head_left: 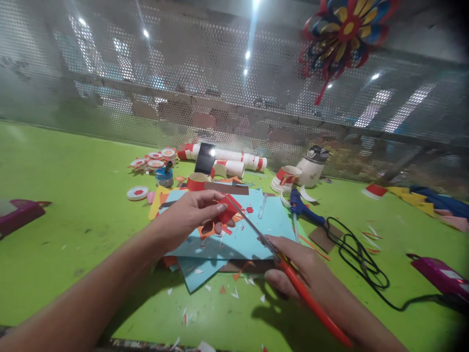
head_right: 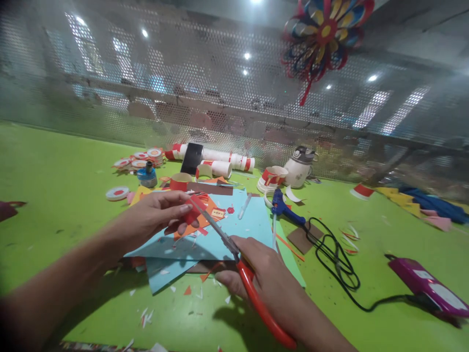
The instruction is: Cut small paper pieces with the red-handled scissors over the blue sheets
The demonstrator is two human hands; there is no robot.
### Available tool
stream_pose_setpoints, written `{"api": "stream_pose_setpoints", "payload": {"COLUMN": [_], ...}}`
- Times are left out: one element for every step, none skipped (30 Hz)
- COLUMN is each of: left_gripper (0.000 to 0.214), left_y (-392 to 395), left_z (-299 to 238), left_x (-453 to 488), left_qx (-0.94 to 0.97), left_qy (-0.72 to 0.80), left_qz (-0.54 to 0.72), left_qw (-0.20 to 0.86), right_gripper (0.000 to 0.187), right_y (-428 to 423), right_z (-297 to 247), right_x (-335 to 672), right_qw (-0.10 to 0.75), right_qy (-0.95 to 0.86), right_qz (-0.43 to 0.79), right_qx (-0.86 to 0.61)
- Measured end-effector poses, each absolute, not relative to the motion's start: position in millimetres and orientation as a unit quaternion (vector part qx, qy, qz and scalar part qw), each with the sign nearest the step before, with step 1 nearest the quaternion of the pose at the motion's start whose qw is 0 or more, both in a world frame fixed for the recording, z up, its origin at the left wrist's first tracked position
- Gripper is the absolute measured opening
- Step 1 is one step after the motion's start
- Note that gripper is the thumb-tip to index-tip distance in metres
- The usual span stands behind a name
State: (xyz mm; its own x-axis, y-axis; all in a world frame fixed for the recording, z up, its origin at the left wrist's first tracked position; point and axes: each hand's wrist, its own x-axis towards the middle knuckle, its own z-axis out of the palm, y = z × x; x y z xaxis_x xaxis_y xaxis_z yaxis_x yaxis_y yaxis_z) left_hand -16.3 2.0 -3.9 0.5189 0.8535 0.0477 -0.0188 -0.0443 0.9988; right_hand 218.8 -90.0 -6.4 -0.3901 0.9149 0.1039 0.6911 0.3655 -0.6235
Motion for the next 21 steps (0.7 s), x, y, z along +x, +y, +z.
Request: {"api": "stream_pose_setpoints", "payload": {"left_gripper": [0.021, 0.021, 0.021, 0.021, 0.021, 0.021, 0.021, 0.021, 0.021, 0.021, 0.022, 0.022, 0.022, 0.023, 0.023, 0.024, 0.025, 0.025, 0.025, 0.025, 0.025], "left_y": [2.1, 2.3, 2.6, 2.8, 3.0, 3.0, 2.9, 2.7, 2.4, 2.1, 1.8, 1.6, 1.5, 1.4, 1.4, 1.6, 1.7, 1.9, 2.0, 2.1, 2.1], "left_z": [-4.4, -4.8, -4.9, -4.9, -4.7, -4.5, -4.2, -3.8, -3.5, -3.2, -2.9, -2.7, -2.6, -2.6, -2.8, -3.0, -3.3, -3.5, -3.7, -3.9, -4.0], "left_x": [-16.1, -16.1, -16.0, -16.1, -16.1, -16.2, -16.3, -16.3, -16.4, -16.5, -16.6, -16.6, -16.7, -16.7, -16.7, -16.8, -16.8, -16.8, -16.8, -16.8, -16.8], "left_qx": [0.631, 0.634, 0.635, 0.635, 0.635, 0.635, 0.635, 0.635, 0.635, 0.635, 0.635, 0.636, 0.638, 0.641, 0.644, 0.646, 0.648, 0.648, 0.646, 0.644, 0.641], "left_qy": [0.333, 0.334, 0.335, 0.337, 0.339, 0.34, 0.339, 0.339, 0.339, 0.34, 0.341, 0.343, 0.345, 0.346, 0.348, 0.35, 0.352, 0.353, 0.354, 0.354, 0.354], "left_qz": [0.356, 0.354, 0.352, 0.351, 0.35, 0.349, 0.349, 0.348, 0.347, 0.347, 0.347, 0.347, 0.345, 0.343, 0.342, 0.339, 0.338, 0.337, 0.338, 0.339, 0.339], "left_qw": [0.603, 0.602, 0.6, 0.6, 0.599, 0.599, 0.6, 0.601, 0.601, 0.601, 0.599, 0.598, 0.595, 0.593, 0.59, 0.587, 0.585, 0.585, 0.586, 0.588, 0.59], "right_gripper": [0.025, 0.025, 0.027, 0.028, 0.03, 0.031, 0.032, 0.032, 0.032, 0.032, 0.032, 0.032, 0.032, 0.033, 0.032, 0.032, 0.032, 0.032, 0.031, 0.031, 0.031], "right_y": [-90.3, -90.4, -90.5, -90.4, -90.3, -90.2, -90.1, -90.1, -90.1, -90.3, -90.5, -90.9, -91.2, -91.5, -91.7, -91.7, -91.7, -91.5, -91.2, -90.9, -90.6], "right_z": [-6.3, -6.5, -7.0, -7.5, -8.1, -8.6, -9.0, -9.1, -9.1, -8.8, -8.5, -8.2, -8.0, -7.9, -7.8, -7.8, -7.8, -7.8, -7.8, -7.8, -7.9], "right_x": [218.3, 218.0, 218.0, 218.2, 218.6, 219.1, 219.8, 220.4, 220.9, 221.3, 221.5, 221.5, 221.4, 221.1, 220.7, 220.2, 219.8, 219.5, 219.3, 219.2, 219.4], "right_qw": [0.222, 0.221, 0.22, 0.22, 0.219, 0.219, 0.219, 0.22, 0.221, 0.223, 0.225, 0.226, 0.228, 0.229, 0.23, 0.23, 0.23, 0.23, 0.231, 0.232, 0.235], "right_qy": [-0.796, -0.797, -0.798, -0.798, -0.799, -0.799, -0.799, -0.8, -0.8, -0.8, -0.8, -0.8, -0.8, -0.799, -0.798, -0.797, -0.796, -0.796, -0.796, -0.796, -0.795], "right_qz": [0.246, 0.241, 0.235, 0.231, 0.228, 0.227, 0.227, 0.228, 0.231, 0.233, 0.237, 0.24, 0.241, 0.242, 0.243, 0.243, 0.243, 0.243, 0.243, 0.243, 0.244], "right_qx": [-0.507, -0.508, -0.51, -0.511, -0.511, -0.512, -0.511, -0.51, -0.508, -0.505, -0.503, -0.502, -0.5, -0.501, -0.501, -0.502, -0.504, -0.504, -0.505, -0.504, -0.503]}}
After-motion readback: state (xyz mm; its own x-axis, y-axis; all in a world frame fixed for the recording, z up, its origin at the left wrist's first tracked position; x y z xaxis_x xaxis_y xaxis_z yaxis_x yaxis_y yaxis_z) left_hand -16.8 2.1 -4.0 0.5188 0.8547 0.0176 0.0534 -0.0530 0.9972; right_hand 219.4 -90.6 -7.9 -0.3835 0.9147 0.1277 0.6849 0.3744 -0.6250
